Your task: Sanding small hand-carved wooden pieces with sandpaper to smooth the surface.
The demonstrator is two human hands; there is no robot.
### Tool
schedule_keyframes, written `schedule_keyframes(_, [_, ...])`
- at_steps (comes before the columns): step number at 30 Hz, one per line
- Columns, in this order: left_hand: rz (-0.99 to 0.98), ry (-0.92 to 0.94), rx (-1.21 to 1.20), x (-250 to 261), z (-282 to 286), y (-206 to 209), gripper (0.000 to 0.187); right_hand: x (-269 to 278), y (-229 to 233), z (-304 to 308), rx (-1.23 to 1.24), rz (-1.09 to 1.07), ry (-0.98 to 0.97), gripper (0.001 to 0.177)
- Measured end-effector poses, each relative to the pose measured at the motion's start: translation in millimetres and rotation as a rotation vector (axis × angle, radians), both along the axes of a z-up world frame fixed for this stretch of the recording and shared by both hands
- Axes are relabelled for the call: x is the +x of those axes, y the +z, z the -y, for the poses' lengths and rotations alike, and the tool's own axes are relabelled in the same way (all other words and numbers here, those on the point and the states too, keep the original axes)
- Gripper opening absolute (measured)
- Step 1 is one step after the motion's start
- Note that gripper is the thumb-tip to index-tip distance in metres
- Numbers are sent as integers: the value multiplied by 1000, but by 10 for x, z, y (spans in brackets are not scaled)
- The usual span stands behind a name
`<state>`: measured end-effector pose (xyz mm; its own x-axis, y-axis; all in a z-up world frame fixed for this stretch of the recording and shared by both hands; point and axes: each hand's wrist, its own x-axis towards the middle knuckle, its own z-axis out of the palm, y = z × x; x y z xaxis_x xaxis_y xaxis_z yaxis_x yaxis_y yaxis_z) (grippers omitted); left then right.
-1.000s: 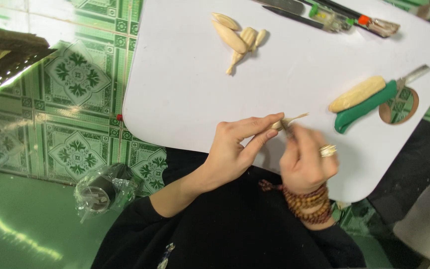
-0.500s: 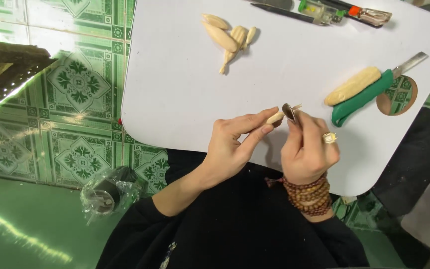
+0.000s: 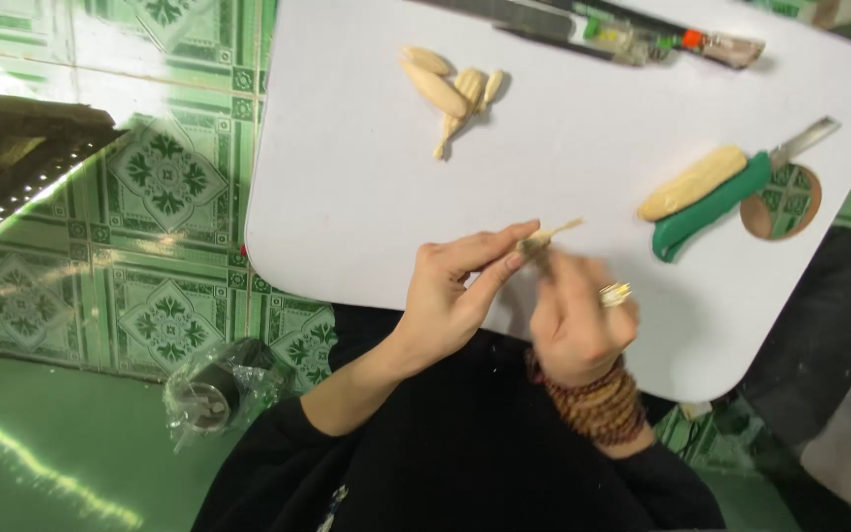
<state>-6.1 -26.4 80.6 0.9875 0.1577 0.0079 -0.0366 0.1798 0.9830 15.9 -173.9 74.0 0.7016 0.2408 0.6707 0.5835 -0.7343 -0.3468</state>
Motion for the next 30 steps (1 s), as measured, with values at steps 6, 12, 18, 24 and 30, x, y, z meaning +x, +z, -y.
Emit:
schedule_keyframes(6, [0,-5,21,-1,22,-38,26,-6,-169,92,-39,15,-69,20])
schedule_keyframes(12, [-10,-24,-47,25,56,-11,27,86,-66,132,0,-28,-37,16])
schedule_keyframes(18, [-7,-34,-74,63,77,135,27,174,-69,200,60,-45,-8,20])
schedule_keyframes(24, [-25,-28,-65,42,86,200,28,200,27,182,58,-50,1,24])
schedule_keyframes(30, [1,-22,9,22,74,152,28,159,45,207,1,-20,-11,20])
